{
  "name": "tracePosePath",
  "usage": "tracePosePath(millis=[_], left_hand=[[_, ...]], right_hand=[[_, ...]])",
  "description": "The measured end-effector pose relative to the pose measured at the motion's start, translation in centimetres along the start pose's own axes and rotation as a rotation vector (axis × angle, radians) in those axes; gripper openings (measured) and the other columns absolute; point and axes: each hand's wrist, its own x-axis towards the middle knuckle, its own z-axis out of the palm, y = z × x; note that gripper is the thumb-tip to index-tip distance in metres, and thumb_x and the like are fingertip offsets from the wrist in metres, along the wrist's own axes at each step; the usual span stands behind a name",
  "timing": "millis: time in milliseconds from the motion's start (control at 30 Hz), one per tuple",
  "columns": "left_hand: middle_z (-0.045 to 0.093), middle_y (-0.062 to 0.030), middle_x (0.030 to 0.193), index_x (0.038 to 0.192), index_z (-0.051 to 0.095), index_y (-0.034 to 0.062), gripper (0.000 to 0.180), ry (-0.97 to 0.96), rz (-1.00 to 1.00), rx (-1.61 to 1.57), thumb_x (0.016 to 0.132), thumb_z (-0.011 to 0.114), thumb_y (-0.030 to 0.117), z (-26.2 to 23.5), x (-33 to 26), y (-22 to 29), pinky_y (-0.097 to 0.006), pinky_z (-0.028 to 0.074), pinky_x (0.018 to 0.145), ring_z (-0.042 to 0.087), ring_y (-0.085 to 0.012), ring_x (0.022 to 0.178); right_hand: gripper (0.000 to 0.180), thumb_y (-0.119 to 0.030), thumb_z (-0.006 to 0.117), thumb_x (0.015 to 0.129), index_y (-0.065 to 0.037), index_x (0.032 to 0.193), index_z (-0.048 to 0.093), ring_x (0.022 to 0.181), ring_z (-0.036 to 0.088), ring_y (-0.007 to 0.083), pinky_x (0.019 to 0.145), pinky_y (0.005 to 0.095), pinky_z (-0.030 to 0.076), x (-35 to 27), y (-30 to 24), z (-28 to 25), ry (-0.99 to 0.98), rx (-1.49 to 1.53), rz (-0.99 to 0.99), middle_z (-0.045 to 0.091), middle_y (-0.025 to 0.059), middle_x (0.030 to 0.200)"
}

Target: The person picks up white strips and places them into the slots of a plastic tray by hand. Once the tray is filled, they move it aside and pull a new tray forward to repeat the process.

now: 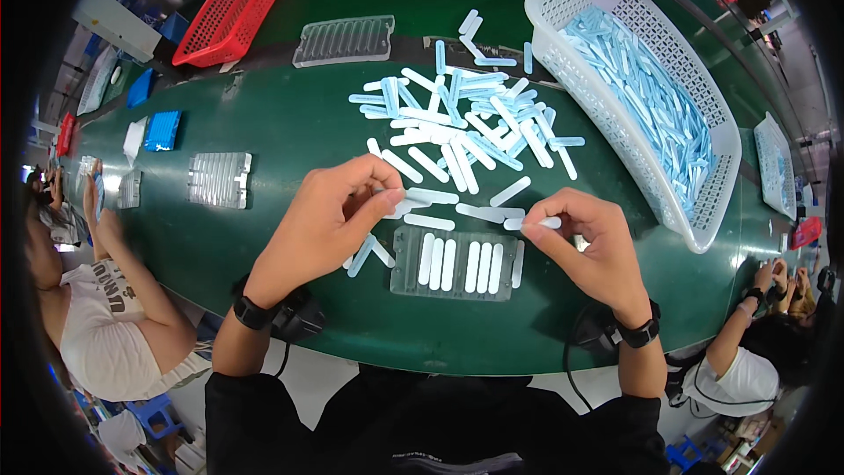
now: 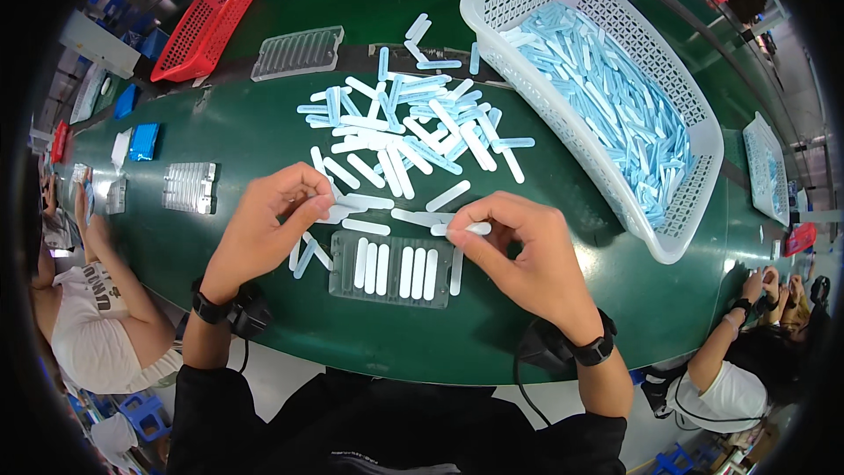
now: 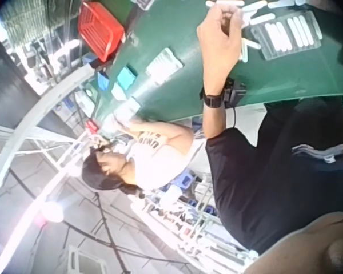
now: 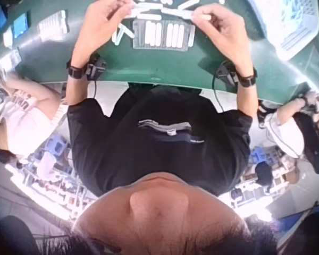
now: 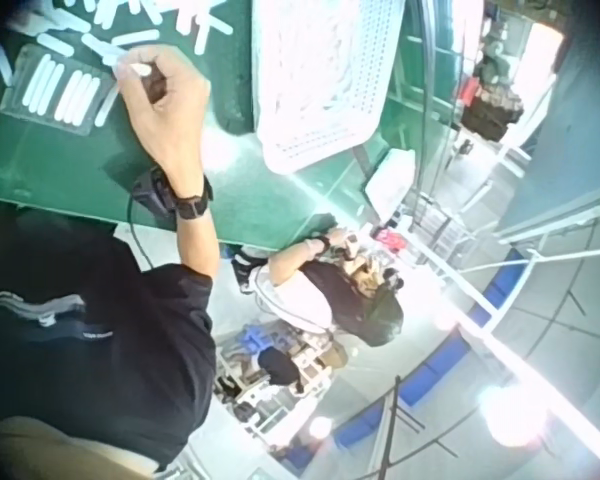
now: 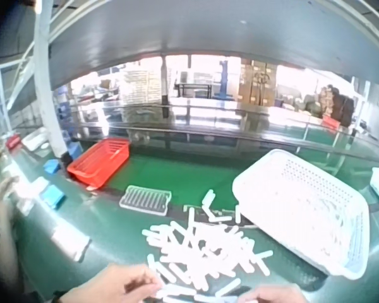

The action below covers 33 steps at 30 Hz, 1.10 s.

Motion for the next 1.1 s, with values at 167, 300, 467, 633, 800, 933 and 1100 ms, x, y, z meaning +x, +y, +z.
tracePosePath(millis=[167,300,467,633,800,933,1100], left_hand=[[0.067,0.0003,0.090,0.104,0.069,-0.0027,0.012,-0.236,-0.107,-0.231,0.104,0.068,0.009,-1.9,0.2,0.3,-0.019,0.043,0.064,0.057,-0.0019,0.078],[0.062,0.0032,0.078,0.107,0.067,-0.0022,0.014,-0.315,-0.107,-0.217,0.096,0.075,0.004,-0.2,0.4,0.2,-0.018,0.037,0.058,0.050,0.0003,0.066],[0.052,0.0063,0.069,0.107,0.065,0.0000,0.026,-0.315,-0.141,-0.091,0.089,0.083,0.004,-0.3,0.4,0.7,-0.021,0.030,0.055,0.040,0.0006,0.061],[0.049,0.0052,0.066,0.100,0.067,0.0022,0.030,-0.142,-0.019,0.033,0.082,0.090,0.010,1.2,-0.2,0.6,-0.024,0.027,0.052,0.037,-0.0018,0.057],[0.046,-0.0023,0.063,0.100,0.080,0.0077,0.032,0.024,0.467,0.519,0.077,0.091,0.027,2.0,-3.1,1.3,-0.031,0.040,0.050,0.052,-0.0191,0.053],[0.049,0.0001,0.068,0.122,0.077,0.0123,0.047,-0.067,0.554,0.803,0.081,0.087,0.034,2.3,-4.8,1.6,-0.032,0.045,0.052,0.055,-0.0193,0.055],[0.048,0.0028,0.073,0.128,0.073,0.0098,0.046,-0.045,0.599,1.006,0.089,0.079,0.035,2.8,-6.0,1.5,-0.027,0.047,0.054,0.056,-0.0114,0.060]], right_hand=[[0.016,-0.006,0.078,0.092,-0.006,0.107,0.080,0.070,0.065,0.0172,0.063,0.0294,0.051,-1.2,0.5,1.0,0.025,-0.185,-0.210,0.072,0.0083,0.091],[0.021,-0.007,0.083,0.084,-0.007,0.105,0.080,0.077,0.069,0.0246,0.066,0.0359,0.057,-1.8,0.7,1.2,0.028,-0.388,-0.421,0.071,0.0044,0.089],[0.023,-0.007,0.084,0.082,-0.007,0.104,0.080,0.077,0.070,0.0237,0.067,0.0362,0.058,-1.7,0.6,1.1,0.032,-0.454,-0.502,0.070,0.0032,0.089],[0.028,-0.009,0.085,0.081,-0.007,0.108,0.078,0.077,0.069,0.0239,0.066,0.0351,0.058,-2.0,0.2,1.9,0.108,-0.528,-0.526,0.069,0.0037,0.091],[0.029,-0.012,0.085,0.081,-0.006,0.108,0.077,0.078,0.069,0.0221,0.066,0.0343,0.058,-2.0,0.4,2.3,0.040,-0.494,-0.544,0.068,0.0031,0.092],[0.032,-0.019,0.084,0.084,-0.005,0.111,0.073,0.082,0.066,0.0194,0.066,0.0337,0.057,-1.7,-0.6,3.8,-0.083,-0.564,-0.563,0.062,0.0025,0.099],[0.040,-0.026,0.083,0.085,-0.005,0.116,0.071,0.085,0.064,0.0187,0.067,0.0332,0.056,-1.4,-1.4,3.9,-0.163,-0.620,-0.558,0.058,0.0036,0.102]])
